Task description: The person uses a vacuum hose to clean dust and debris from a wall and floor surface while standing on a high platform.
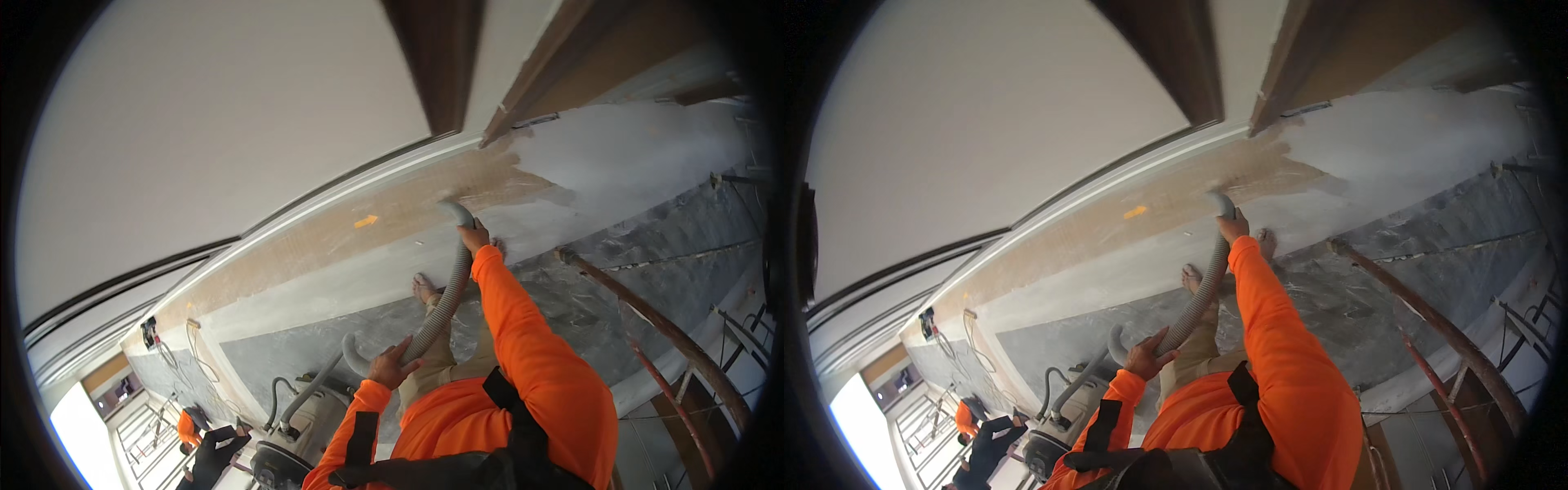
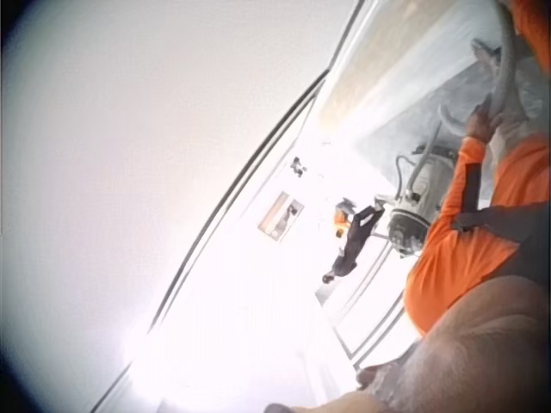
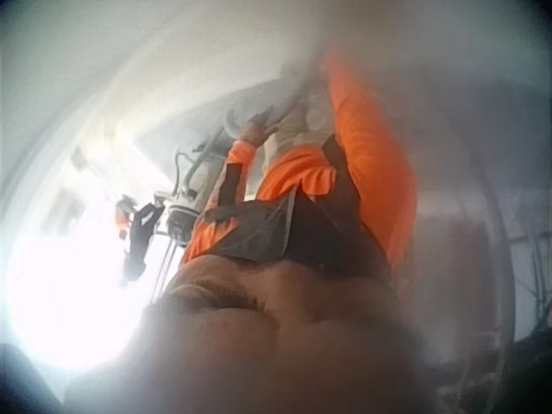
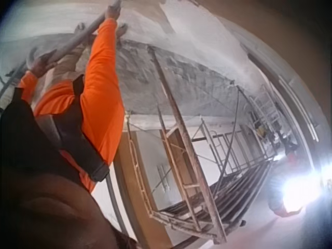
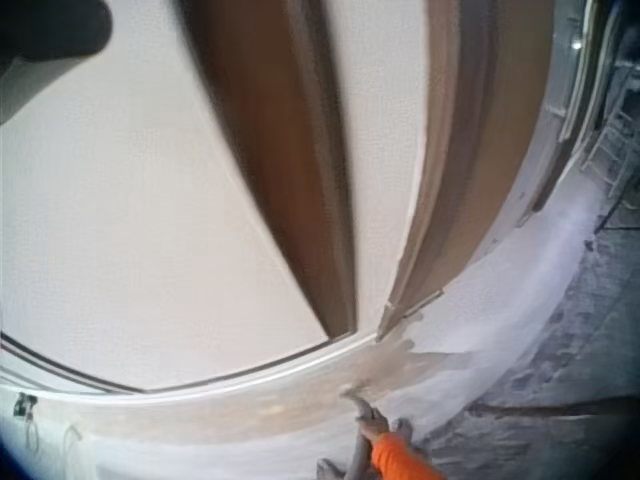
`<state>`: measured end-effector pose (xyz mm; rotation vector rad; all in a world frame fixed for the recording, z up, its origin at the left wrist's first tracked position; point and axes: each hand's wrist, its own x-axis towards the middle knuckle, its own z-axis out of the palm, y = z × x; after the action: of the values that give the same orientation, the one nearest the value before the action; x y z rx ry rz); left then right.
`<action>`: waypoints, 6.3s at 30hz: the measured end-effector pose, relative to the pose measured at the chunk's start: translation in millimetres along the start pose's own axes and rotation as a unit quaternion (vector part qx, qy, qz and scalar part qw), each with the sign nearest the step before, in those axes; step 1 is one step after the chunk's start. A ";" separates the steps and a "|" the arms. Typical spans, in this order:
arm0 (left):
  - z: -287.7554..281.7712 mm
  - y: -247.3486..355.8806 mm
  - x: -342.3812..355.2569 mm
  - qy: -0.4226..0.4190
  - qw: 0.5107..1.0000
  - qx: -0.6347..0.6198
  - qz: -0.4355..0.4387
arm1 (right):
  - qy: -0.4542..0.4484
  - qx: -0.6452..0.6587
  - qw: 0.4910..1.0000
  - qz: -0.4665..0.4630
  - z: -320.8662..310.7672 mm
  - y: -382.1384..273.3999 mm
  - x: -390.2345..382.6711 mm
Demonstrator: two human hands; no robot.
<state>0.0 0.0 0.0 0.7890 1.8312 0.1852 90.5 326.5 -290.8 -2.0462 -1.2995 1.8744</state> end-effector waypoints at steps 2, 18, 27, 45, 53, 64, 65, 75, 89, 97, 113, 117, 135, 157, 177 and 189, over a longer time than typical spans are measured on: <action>-0.3 10.9 15.4 -0.017 0.999 0.000 0.047 | 0.030 0.010 0.999 0.002 -44.5 15.5 12.7; 108.1 233.5 167.2 -0.132 0.985 0.055 0.100 | 0.248 0.065 0.963 0.080 -406.2 80.2 99.5; 73.9 199.9 132.2 -0.120 0.986 0.103 0.051 | 0.163 0.138 0.974 0.075 -303.8 47.7 58.3; 20.8 33.2 -23.6 0.020 0.995 0.099 0.013 | -0.082 0.120 0.981 0.125 -46.0 40.0 -27.3; 26.4 -2.4 -46.8 0.049 0.995 0.078 0.044 | -0.039 0.152 0.984 0.082 -24.6 52.2 -50.5; 72.2 78.2 29.8 -0.015 0.992 0.086 0.093 | 0.081 0.116 0.985 0.094 -187.5 83.1 -5.8; 76.1 91.8 40.0 -0.022 0.992 0.087 0.093 | 0.088 0.091 0.988 0.088 -209.5 86.9 5.1; 138.5 210.1 124.1 -0.139 0.986 0.041 0.086 | 0.184 0.089 0.968 0.146 -396.1 104.9 51.7; 52.7 122.8 44.3 -0.113 0.988 0.101 0.035 | 0.073 0.148 0.973 0.160 -217.3 97.1 -15.8; 12.7 12.6 -27.0 -0.022 0.990 0.130 0.058 | -0.018 0.103 0.991 0.086 -71.5 66.9 -73.1; 66.9 49.1 14.1 -0.058 0.982 0.097 0.151 | 0.121 0.144 0.979 0.073 -202.2 188.1 -6.4; 107.5 78.6 25.0 -0.058 0.984 0.103 0.136 | 0.141 0.123 0.973 0.133 -246.3 145.4 -28.2; 168.7 114.0 -6.4 -0.130 0.983 0.115 0.067 | 0.085 0.085 0.980 0.158 -300.6 216.8 -49.3; 160.2 -68.5 -142.5 -0.039 0.990 0.109 0.075 | 0.005 0.185 0.973 0.139 -107.9 228.1 -189.9; 336.5 164.1 26.5 -0.168 0.961 0.139 0.173 | 0.310 0.149 0.926 0.158 -491.8 324.0 -105.0; 313.5 163.5 8.5 -0.163 0.962 0.176 0.133 | 0.159 0.177 0.964 0.123 -464.5 357.9 -57.2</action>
<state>344.7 56.0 -55.9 1.2384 1.4570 -0.1009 676.2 279.9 -333.9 -2.2591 -0.6104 1.6182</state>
